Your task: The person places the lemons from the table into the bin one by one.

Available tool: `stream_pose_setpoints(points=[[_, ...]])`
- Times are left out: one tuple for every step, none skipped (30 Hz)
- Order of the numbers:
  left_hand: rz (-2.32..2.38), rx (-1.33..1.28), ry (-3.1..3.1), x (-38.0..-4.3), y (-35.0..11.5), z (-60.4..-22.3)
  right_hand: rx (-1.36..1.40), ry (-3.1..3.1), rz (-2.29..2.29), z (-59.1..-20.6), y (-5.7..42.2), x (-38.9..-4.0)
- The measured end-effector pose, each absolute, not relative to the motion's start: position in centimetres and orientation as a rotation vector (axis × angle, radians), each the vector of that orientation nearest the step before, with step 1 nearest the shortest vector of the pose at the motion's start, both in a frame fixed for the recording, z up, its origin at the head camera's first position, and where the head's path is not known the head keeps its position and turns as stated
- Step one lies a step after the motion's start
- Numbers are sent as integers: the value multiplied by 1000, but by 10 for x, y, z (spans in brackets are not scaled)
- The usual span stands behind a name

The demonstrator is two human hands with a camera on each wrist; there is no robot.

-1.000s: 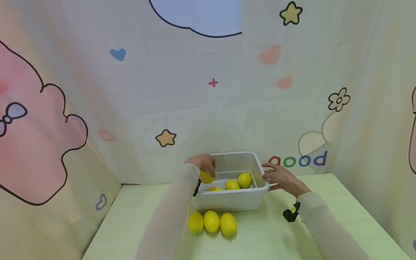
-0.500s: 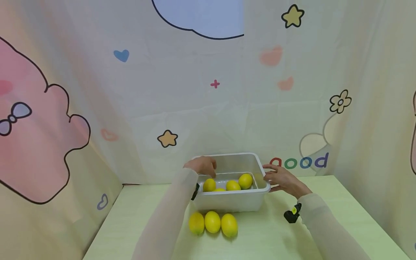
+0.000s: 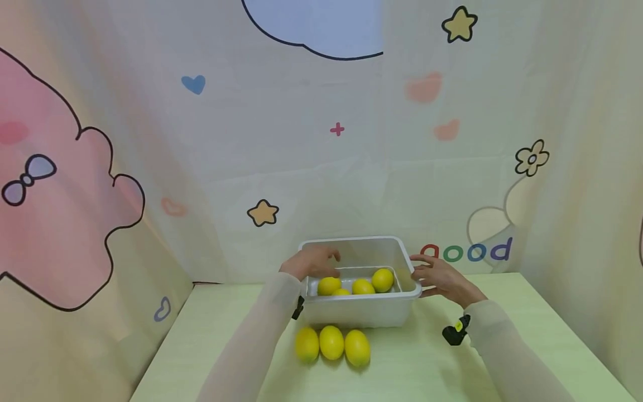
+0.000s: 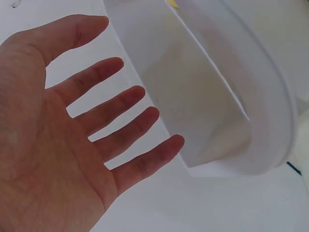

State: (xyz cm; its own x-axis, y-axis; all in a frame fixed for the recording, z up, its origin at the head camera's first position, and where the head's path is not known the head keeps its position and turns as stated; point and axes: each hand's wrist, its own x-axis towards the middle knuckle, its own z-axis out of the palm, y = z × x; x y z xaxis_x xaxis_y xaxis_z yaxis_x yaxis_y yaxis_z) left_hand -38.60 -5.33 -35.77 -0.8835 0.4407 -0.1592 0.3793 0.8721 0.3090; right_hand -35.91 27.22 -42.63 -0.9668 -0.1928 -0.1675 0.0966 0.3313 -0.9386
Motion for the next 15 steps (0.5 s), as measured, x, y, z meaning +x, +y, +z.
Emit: stream_pose_setpoints(points=[[393, 634, 2827, -385, -53, -357, -91, 2346, -1686, -427, 273, -359], [390, 644, 2833, -384, -54, -356, -94, 2341, -1690, -427, 273, -359], [394, 650, 2837, -383, -54, -355, -96, 2341, -1690, -427, 273, -359], [396, 661, 2840, -381, -54, -355, -97, 2339, -1691, -427, 273, -359], [396, 671, 2845, -380, -55, -354, -96, 2336, -1692, -427, 273, -359], [397, 685, 2849, -378, -56, -354, -94, 2336, -1692, -427, 273, -359], [394, 700, 2859, -376, -57, -353, -91, 2335, -1692, -427, 273, -359], [394, 717, 2867, -374, -58, -353, -89, 2334, -1692, -427, 273, -359], [388, 732, 2880, -371, -59, -353, -86, 2337, -1689, -427, 273, -359], [378, 748, 2895, -369, -60, -353, -83, 2338, -1686, -427, 273, -359], [375, 764, 2911, -367, -61, -353, -81, 2340, -1684, -427, 273, -359], [370, 781, 2929, -365, -61, -353, -80, 2341, -1683, -427, 273, -359], [372, 795, 2946, -363, -62, -353, -77, 2340, -1684, -427, 272, -359], [383, 805, 2961, -361, -63, -354, -76, 2342, -1684, -427, 272, -359], [393, 814, 2977, -358, -64, -354, -75, 2341, -1685, -427, 272, -359]])
